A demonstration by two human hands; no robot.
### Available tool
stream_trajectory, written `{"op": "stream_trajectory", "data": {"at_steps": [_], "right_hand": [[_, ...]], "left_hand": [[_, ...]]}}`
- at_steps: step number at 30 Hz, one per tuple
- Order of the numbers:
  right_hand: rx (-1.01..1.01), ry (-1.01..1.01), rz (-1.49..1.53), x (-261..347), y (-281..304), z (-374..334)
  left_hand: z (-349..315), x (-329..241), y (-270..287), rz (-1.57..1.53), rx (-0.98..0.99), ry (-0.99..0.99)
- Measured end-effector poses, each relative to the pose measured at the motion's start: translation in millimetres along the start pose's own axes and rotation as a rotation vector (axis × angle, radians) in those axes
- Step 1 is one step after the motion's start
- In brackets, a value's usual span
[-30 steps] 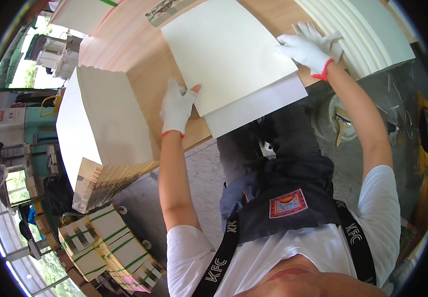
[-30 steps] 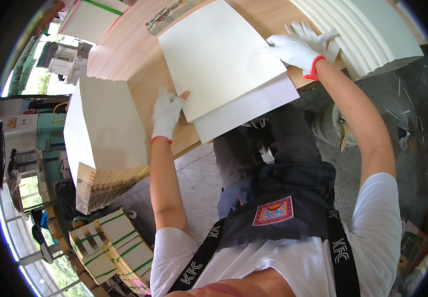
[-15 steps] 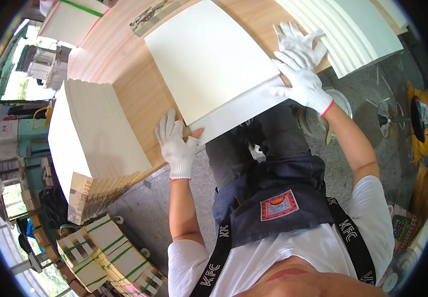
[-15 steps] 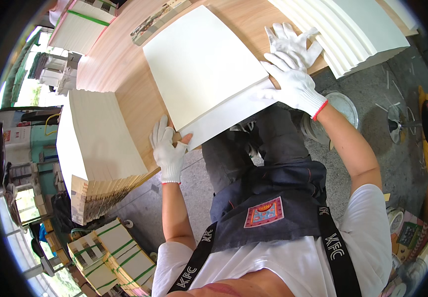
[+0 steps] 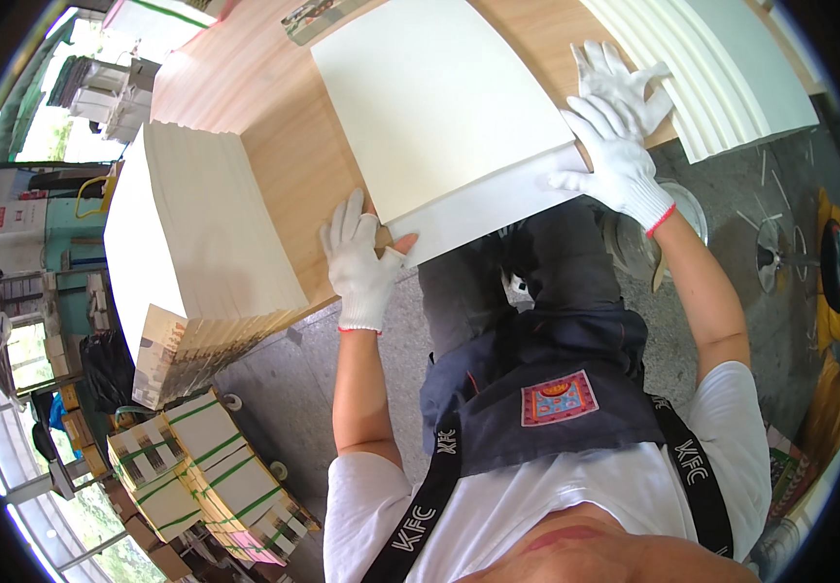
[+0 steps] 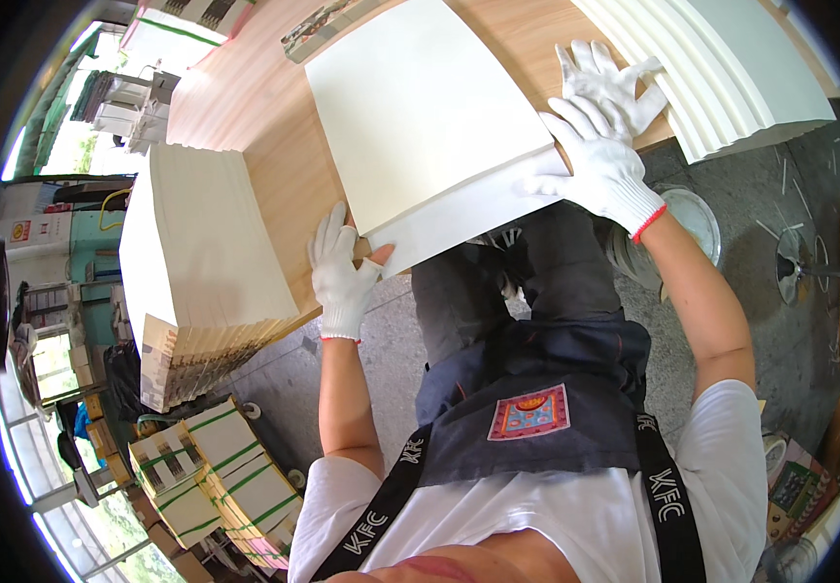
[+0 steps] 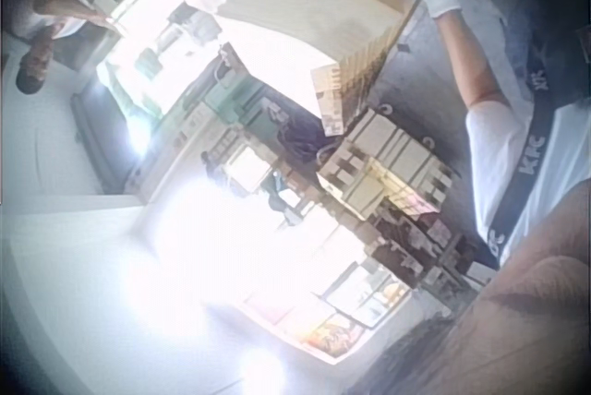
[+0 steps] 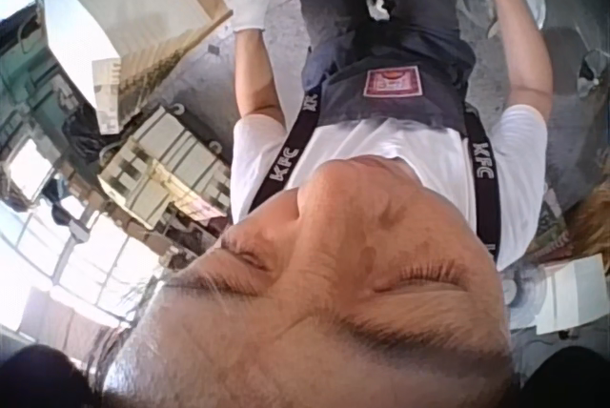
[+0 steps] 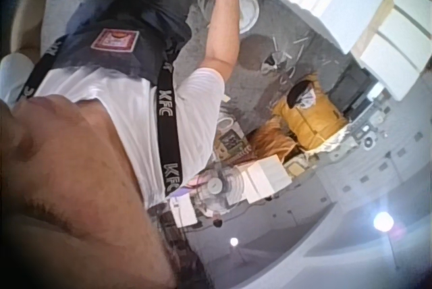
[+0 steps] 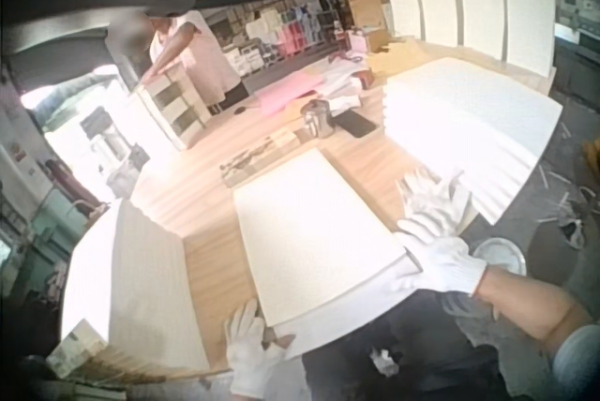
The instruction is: The person applies a white substance to the edges of rectangular boards using a brush. They dip the brush into a bucket, spread the substance on the board edges, and then place the boards onto a stack.
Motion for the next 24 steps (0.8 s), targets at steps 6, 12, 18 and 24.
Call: {"op": "stream_trajectory", "data": {"at_steps": [6,12,18,24], "right_hand": [[0.079,-0.037,-0.006,-4.4,-1.3,3.8],[0.033,-0.022,0.022,-2.6,0.5,1.3],[0.086,-0.06,-0.012,-3.0,0.3,3.8],[0.073,-0.055,0.005,-5.2,-2.4,3.3]], "left_hand": [[-0.7,0.1,0.2,0.0,0.051,0.017],[-1.0,0.7,-2.4,0.031,0.054,0.01],[-1.2,1.2,-1.4,0.04,0.055,-0.007],[-0.5,1.7,-6.4,0.048,-0.008,-0.028]]}}
Point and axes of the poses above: each hand's wrist, its own z-axis towards the middle knuckle, its own y-axis out of the back of the hand, x = y × z, the point moved 2 cm from there along z, towards the middle knuckle, and after that the axes turned 13 degrees about z, right-handed, at the moved point
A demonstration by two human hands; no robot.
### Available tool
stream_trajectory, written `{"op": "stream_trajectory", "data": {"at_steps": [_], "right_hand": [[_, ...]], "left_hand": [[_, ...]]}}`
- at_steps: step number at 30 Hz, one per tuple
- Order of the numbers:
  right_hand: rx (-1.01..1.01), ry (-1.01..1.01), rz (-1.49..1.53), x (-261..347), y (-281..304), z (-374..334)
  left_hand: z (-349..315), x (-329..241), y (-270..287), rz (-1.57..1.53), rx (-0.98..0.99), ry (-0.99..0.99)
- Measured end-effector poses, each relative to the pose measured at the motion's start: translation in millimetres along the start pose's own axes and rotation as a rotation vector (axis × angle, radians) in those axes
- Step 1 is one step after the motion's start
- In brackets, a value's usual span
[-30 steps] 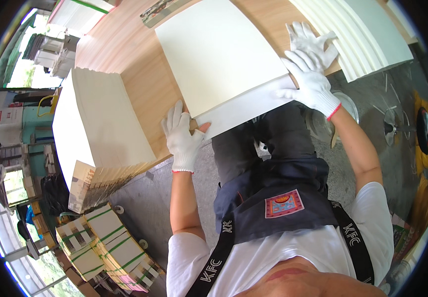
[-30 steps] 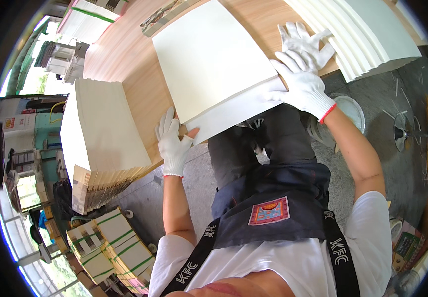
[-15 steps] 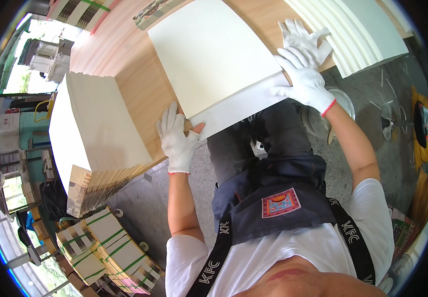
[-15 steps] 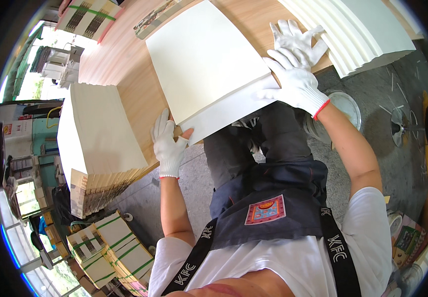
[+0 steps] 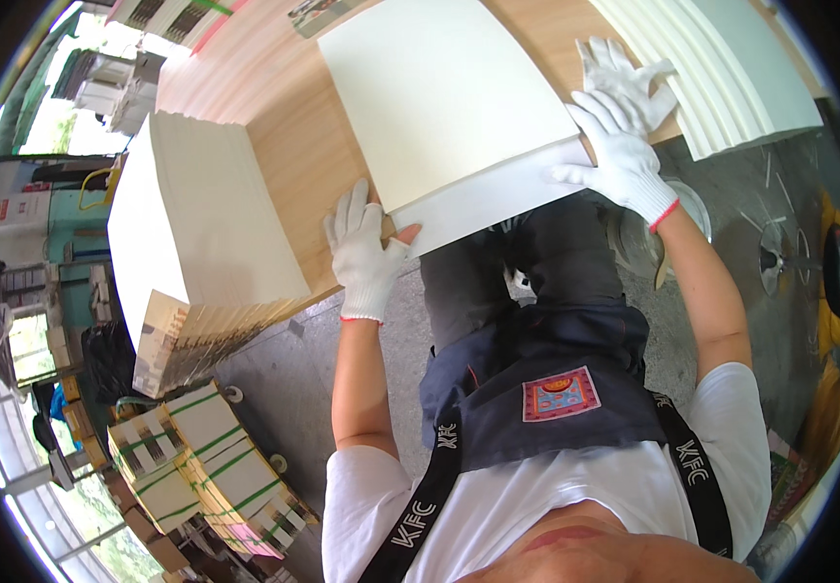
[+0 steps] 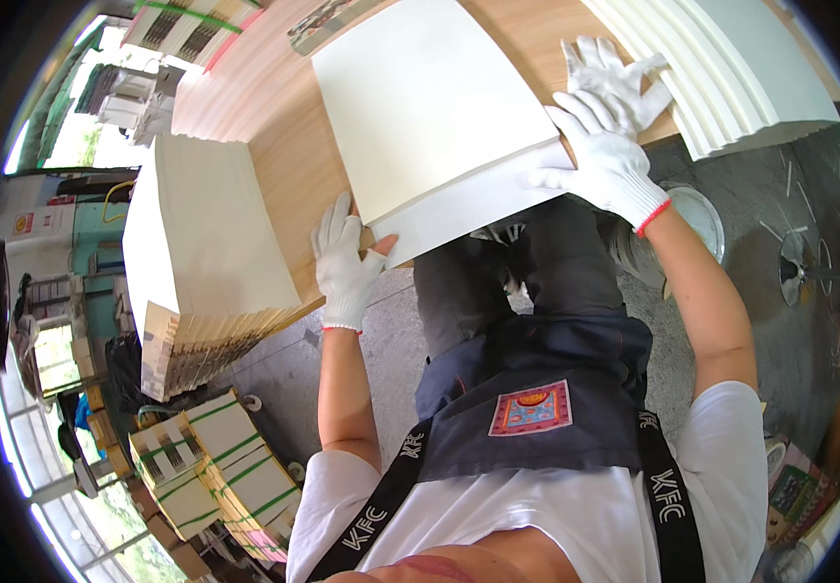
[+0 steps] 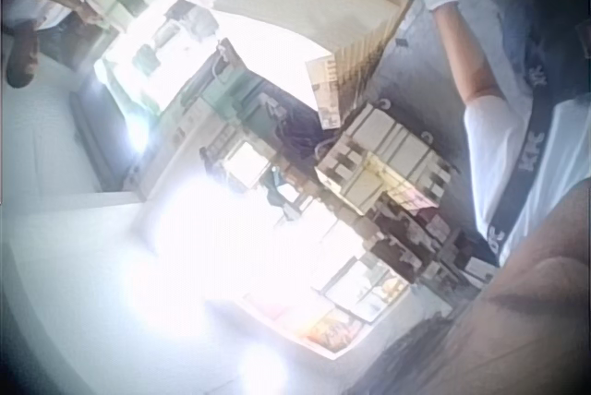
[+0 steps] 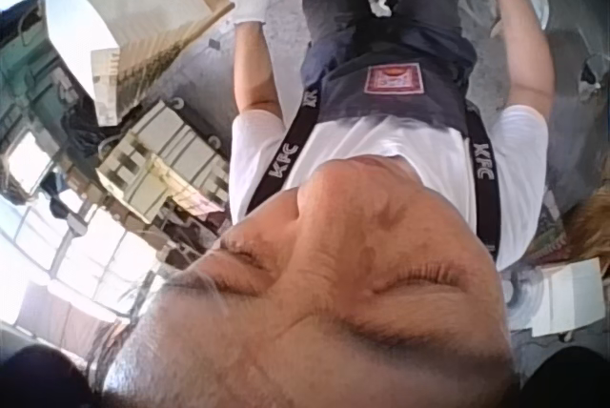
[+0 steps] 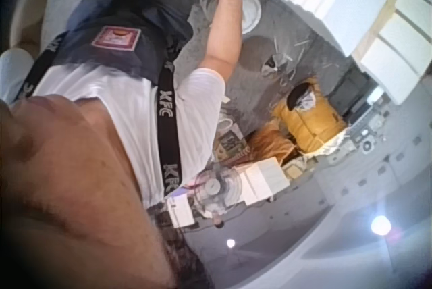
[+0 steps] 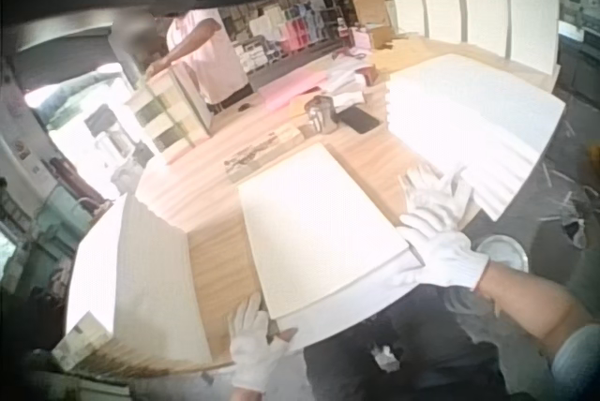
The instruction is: The person applies a white substance to the edges of rectangular boards using a brush. They dip the brush into a bucket, spread the substance on the board edges, and then place the boards onto a stack.
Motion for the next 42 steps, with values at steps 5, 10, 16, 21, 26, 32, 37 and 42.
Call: {"op": "stream_trajectory", "data": {"at_steps": [5,10,16,21,26,32,37,42], "right_hand": [[0.032,-0.013,0.002,3,0,2],[-0.01,0.043,-0.046,-4,-3,1],[-0.243,0.217,0.376,-30,2,11],[-0.378,0.29,0.48,-42,17,33],[0.095,0.384,0.048,27,37,38],[0.313,0.313,0.313,43,50,68],[0.43,0.273,0.202,46,63,80],[0.351,0.171,0.486,32,43,84]], "left_hand": [[-1,2,2,0.007,0.009,0.006],[7,-14,25,0.022,-0.052,0.028],[34,-60,49,-0.005,0.209,-0.148],[43,-51,48,-0.005,0.245,-0.162],[33,-58,50,0.125,0.172,-0.202],[61,-41,48,0.023,0.171,-0.169],[81,-20,30,-0.291,0.289,0.008],[89,-4,9,-0.386,0.483,0.204]]}}
Point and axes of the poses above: each hand's wrist, its own z-axis towards the middle knuckle, its own y-axis out of the back of the hand, x = y × z, the point moved 2 cm from there along z, towards the middle knuckle, and after that the axes turned 13 degrees about z, right-handed, at the moved point
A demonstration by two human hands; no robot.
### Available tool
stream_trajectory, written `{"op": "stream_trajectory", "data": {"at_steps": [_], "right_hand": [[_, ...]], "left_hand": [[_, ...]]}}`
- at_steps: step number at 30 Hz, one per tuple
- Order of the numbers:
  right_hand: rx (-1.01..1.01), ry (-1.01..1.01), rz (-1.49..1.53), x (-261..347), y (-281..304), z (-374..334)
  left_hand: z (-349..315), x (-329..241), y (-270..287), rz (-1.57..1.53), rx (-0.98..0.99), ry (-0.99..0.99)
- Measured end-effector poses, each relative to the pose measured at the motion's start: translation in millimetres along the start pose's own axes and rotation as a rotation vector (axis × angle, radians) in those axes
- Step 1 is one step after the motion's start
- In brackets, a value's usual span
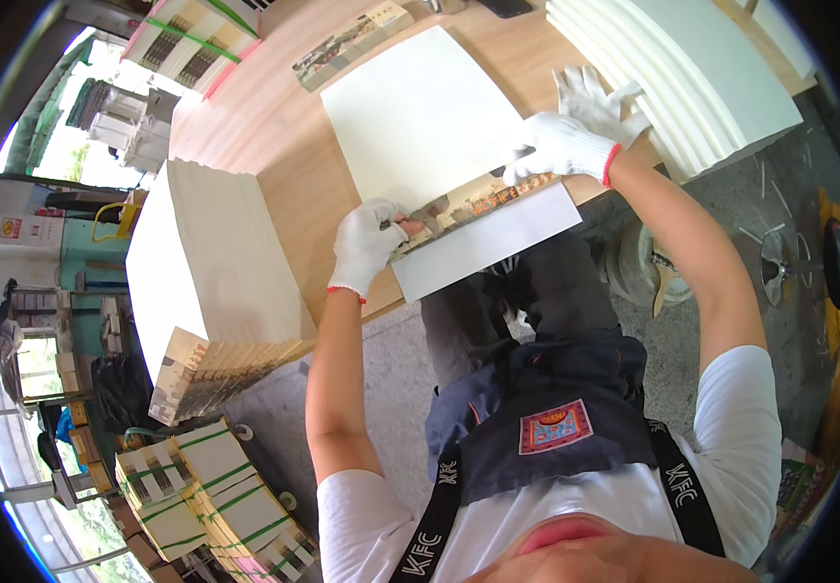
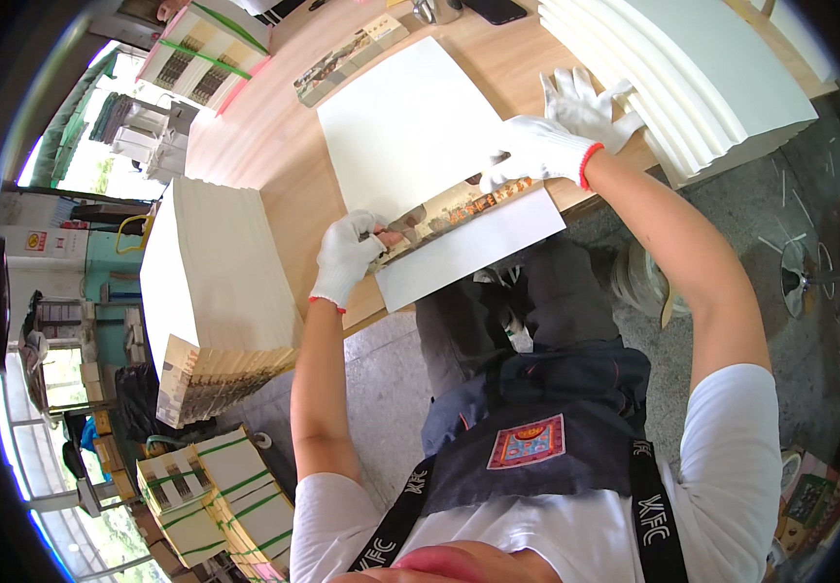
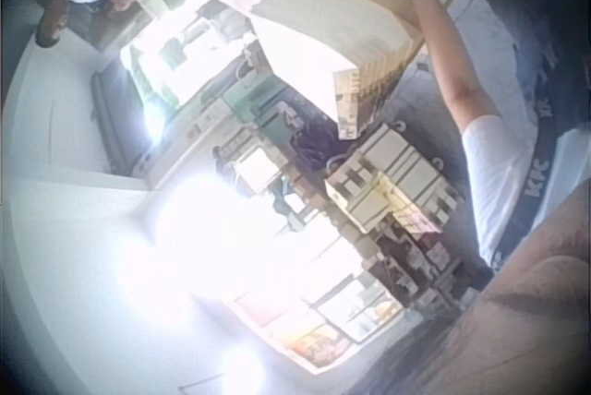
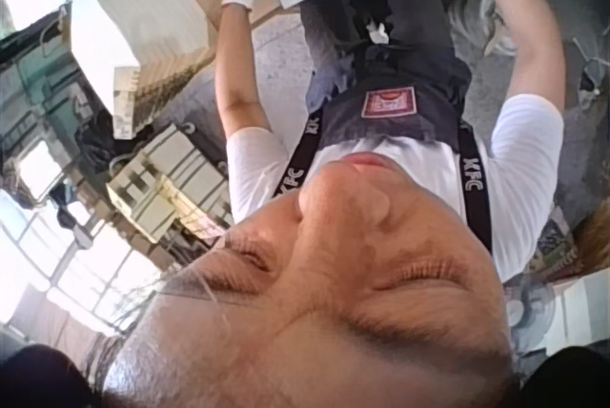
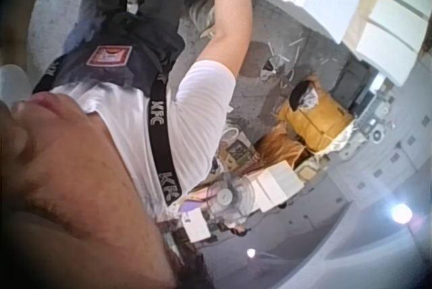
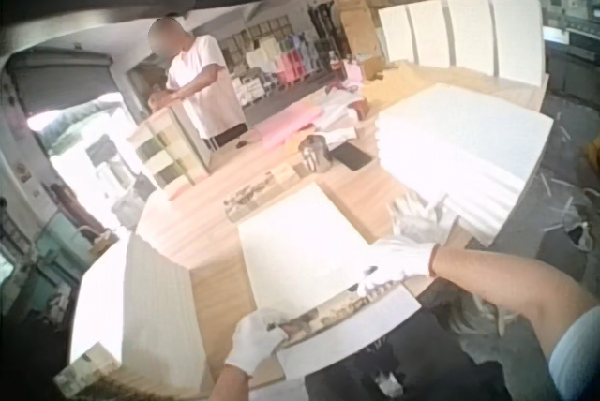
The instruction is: The person applies a white substance to the edges of rectangular boards using a brush. They dip the brush into a bucket, spread the substance on the board edges, and then place the boards onto a stack.
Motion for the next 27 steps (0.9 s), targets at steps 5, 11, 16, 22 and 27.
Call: {"op": "stream_trajectory", "data": {"at_steps": [5,11,16,22,27], "right_hand": [[-0.138,0.087,0.038,-32,-19,2],[-0.204,0.163,0.072,-37,-26,4],[-0.177,0.065,0.083,-29,-25,7],[-0.188,0.046,0.073,-27,-23,2],[-0.515,0.38,-0.271,-30,-24,-20]], "left_hand": [[4,-1,-2,-0.019,0.024,-0.027],[7,3,-2,0.024,0.121,0.07],[16,-30,26,0.397,0.139,-0.195],[55,-91,39,0.907,0.489,-0.661],[69,-119,27,1.054,0.597,-0.791]]}}
Point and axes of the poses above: each hand's wrist, its own z-axis towards the middle knuckle, its own y-axis out of the back of the hand, x = y × z, the point moved 2 cm from there along z, towards the middle knuckle, and after that the axes turned 13 degrees about z, right-handed, at the moved point
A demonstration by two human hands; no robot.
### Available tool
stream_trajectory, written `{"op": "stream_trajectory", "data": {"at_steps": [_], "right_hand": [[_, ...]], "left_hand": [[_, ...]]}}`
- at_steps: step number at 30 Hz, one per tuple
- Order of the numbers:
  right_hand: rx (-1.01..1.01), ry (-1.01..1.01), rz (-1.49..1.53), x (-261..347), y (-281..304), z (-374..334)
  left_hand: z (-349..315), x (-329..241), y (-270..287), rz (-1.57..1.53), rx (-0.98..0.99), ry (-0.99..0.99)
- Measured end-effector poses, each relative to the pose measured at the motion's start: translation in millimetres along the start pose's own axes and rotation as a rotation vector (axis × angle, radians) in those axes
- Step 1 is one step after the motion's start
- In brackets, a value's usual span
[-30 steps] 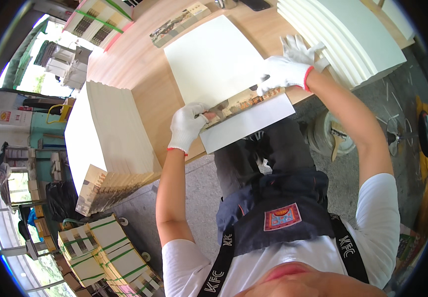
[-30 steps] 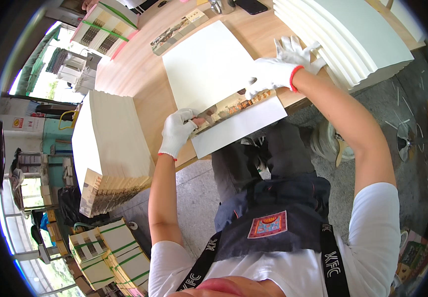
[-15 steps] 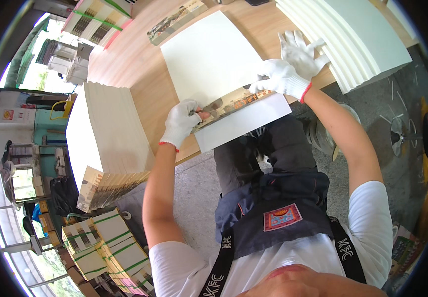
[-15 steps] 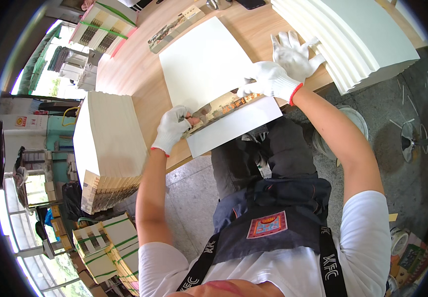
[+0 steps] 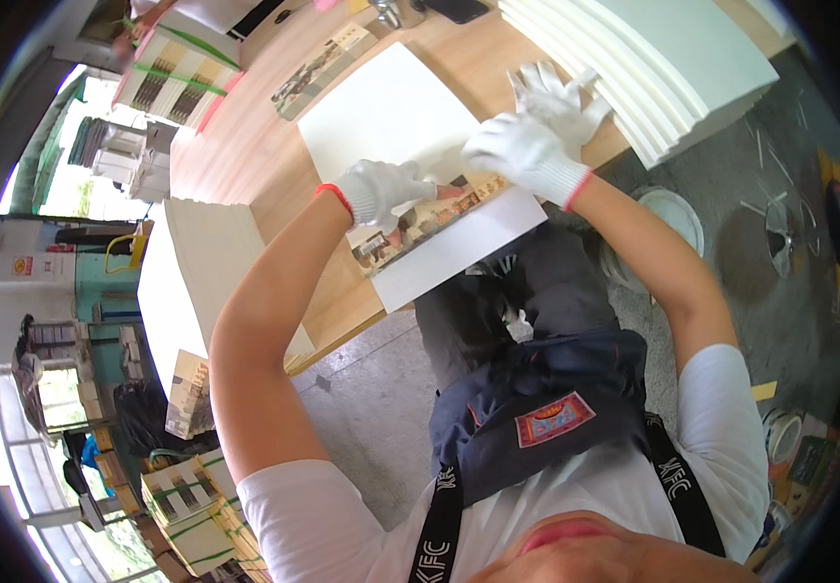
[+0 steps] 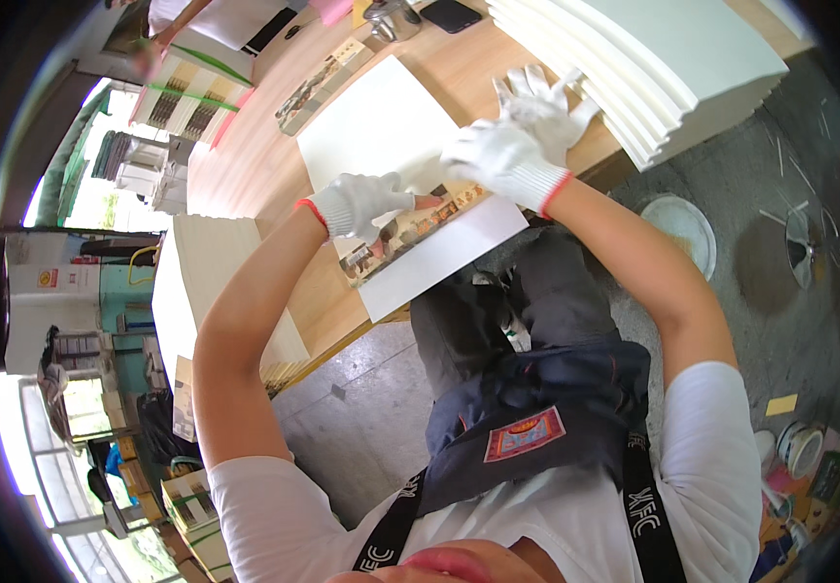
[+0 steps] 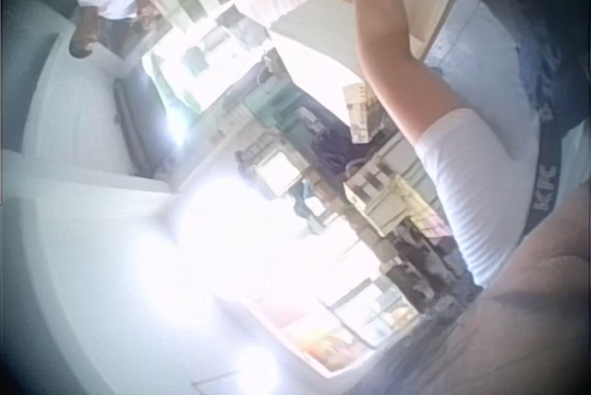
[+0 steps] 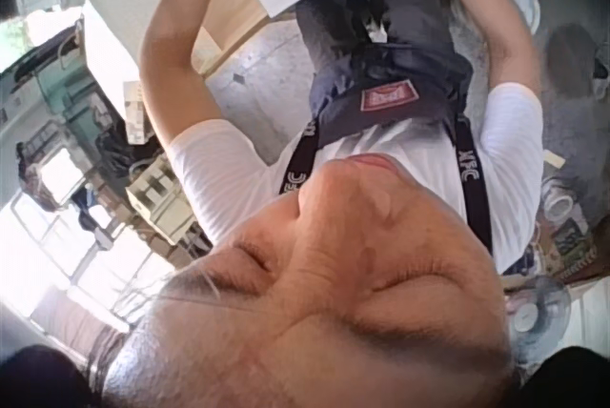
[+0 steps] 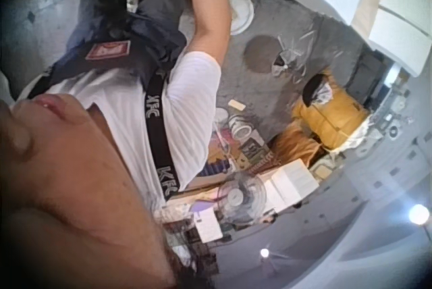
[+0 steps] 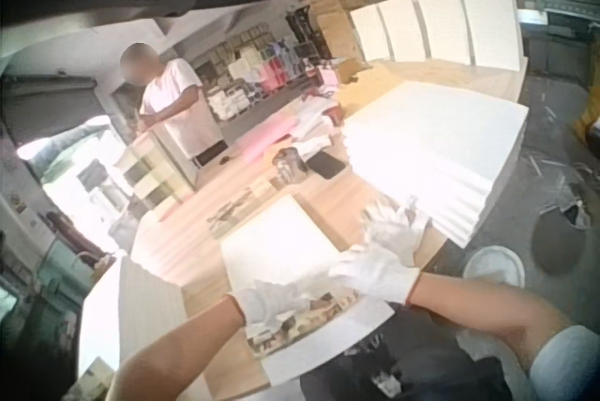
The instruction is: The person applies a white substance to the edges of rectangular boards using a brush. They dip the brush into a bucket, spread the substance on the board edges, and then place the boards onto a stack.
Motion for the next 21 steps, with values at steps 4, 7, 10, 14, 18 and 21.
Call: {"op": "stream_trajectory", "data": {"at_steps": [4,7,10,14,18,21], "right_hand": [[-0.322,-0.348,-0.491,-29,29,-24],[-0.154,-0.506,-0.234,-62,37,-39],[-0.215,-0.092,0.137,-19,55,-34],[-0.039,0.398,-0.153,25,21,-29],[0.14,0.477,-0.088,39,-16,-10],[0.398,0.338,-0.009,79,-88,17]], "left_hand": [[0,8,-8,-0.101,-0.042,-0.039],[1,7,-2,-0.099,-0.015,-0.076],[11,19,-16,-0.139,-0.04,-0.148],[26,26,-34,-0.247,0.077,-0.004],[21,26,-38,-0.095,0.005,-0.035],[15,16,-8,-0.19,0.086,0.072]]}}
Point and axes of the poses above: each hand's wrist, its own z-axis towards the middle knuckle, its own y-axis out of the back of the hand, x = y × z, the point moved 2 cm from there along z, towards the middle knuckle, and after that the axes turned 13 degrees about z, right-handed, at the moved point
